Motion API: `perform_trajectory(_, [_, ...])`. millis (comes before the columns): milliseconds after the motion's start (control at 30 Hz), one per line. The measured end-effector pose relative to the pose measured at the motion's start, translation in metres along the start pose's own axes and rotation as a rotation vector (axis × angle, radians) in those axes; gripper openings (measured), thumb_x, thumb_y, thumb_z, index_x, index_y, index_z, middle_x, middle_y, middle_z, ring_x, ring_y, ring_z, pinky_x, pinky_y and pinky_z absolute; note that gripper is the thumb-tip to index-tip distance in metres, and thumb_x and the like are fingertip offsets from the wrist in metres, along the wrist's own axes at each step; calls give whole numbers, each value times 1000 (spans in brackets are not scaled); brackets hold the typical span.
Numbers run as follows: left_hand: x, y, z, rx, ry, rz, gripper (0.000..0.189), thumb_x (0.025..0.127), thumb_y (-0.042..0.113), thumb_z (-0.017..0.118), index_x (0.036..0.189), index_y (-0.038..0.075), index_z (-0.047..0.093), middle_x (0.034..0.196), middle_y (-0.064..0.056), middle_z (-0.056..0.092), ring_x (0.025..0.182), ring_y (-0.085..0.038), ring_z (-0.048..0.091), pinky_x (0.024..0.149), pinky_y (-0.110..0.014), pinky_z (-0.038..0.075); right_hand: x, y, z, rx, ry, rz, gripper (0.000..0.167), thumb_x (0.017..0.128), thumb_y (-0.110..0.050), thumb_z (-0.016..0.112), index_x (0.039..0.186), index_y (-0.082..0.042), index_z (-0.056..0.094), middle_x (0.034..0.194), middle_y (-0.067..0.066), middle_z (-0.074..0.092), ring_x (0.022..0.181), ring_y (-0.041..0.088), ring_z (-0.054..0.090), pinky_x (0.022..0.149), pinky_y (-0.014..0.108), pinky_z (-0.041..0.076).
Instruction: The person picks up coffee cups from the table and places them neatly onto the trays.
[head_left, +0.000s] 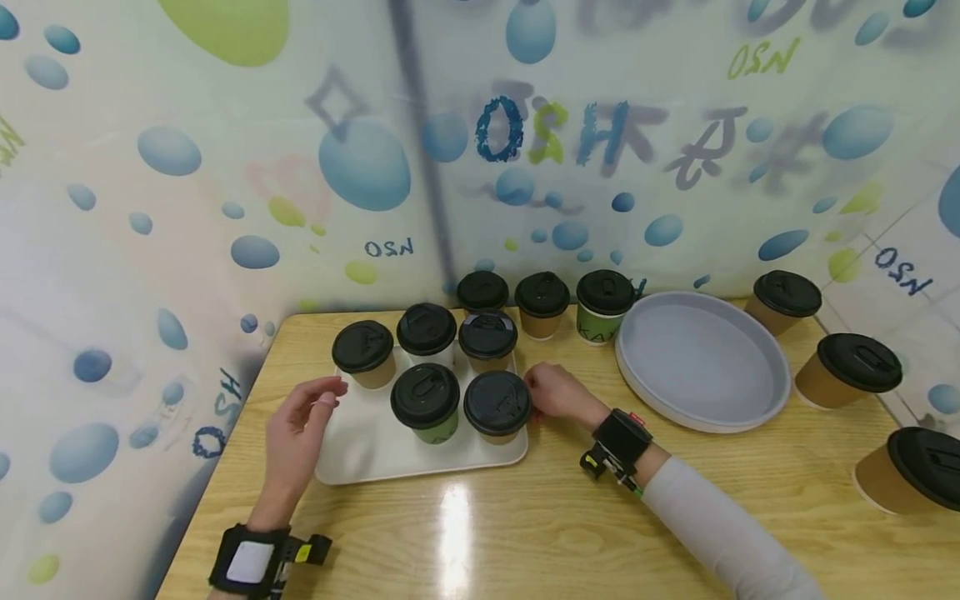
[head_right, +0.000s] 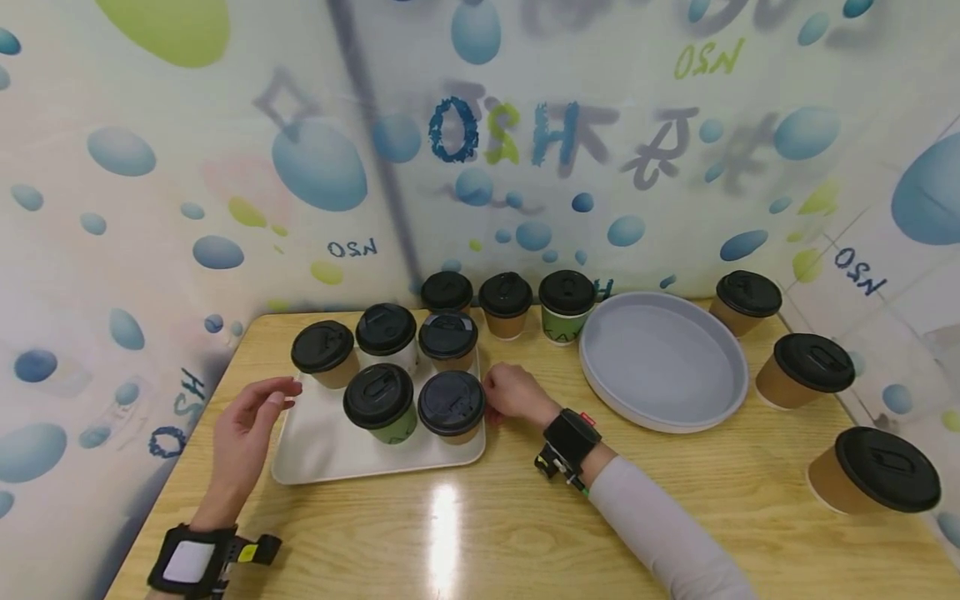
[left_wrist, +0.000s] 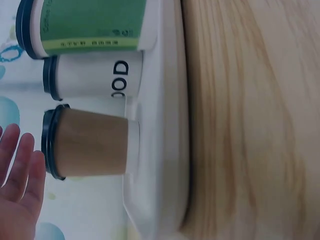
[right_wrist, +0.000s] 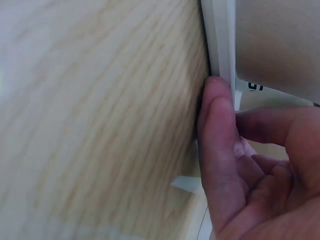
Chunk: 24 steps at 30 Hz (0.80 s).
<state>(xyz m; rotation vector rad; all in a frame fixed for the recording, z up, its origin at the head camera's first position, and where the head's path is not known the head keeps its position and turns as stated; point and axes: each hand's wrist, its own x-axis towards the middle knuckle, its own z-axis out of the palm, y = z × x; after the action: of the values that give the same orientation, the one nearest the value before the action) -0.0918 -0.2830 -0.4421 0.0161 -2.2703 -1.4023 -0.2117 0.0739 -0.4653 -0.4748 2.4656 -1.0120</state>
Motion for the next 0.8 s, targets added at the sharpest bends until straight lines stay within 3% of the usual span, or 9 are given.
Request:
perform_trajectory(133, [2,-8,-6,51,25,-60,25,108,15,56,124,2,70,113,-5,71,101,2,63,87,-9,48,2,-1,0,2,14,5,25,103,-10,60,80,-5,69,63,2,67,55,14,66,53,25,54])
perform_trajectory(267, [3,-15,-11,149,2,-135,28,108,21,56,126,3,70,122,-11,71,102,4,58,85,-8,45,2,-2,0,0,18,11,24,102,-10,61,80,-4,69,63,2,68,55,14,67,54,26,55])
perform_trajectory(367, [4,-21,-13,225,-47,-187,32,108,25,56,129,4,69,129,-13,68,110,-7,60,90,-16,45,1,-2,0,-20,22,13,25,102,-9,60,79,-5,69,63,1,67,55,13,67,54,25,53])
perform_trajectory(500, [4,-27,-14,264,-104,-238,37,107,27,55,132,1,65,135,-17,63,121,-31,60,102,-44,49,-2,-3,1,-69,20,8,27,102,-8,59,77,-6,68,61,0,66,55,12,65,54,23,49])
perform_trajectory(567, [4,-29,-15,263,-119,-251,38,107,26,55,132,-1,64,136,-20,60,124,-37,58,104,-56,47,-4,-3,1,-87,17,5,28,103,-8,59,75,-7,67,61,-1,65,55,12,64,54,23,47])
perform_trajectory(800, [8,-34,-16,295,-216,-331,42,107,23,56,140,-3,56,145,-26,48,134,-44,49,108,-60,43,-7,-3,2,-86,11,-4,31,103,-10,59,74,-8,67,61,0,66,54,12,65,53,23,47])
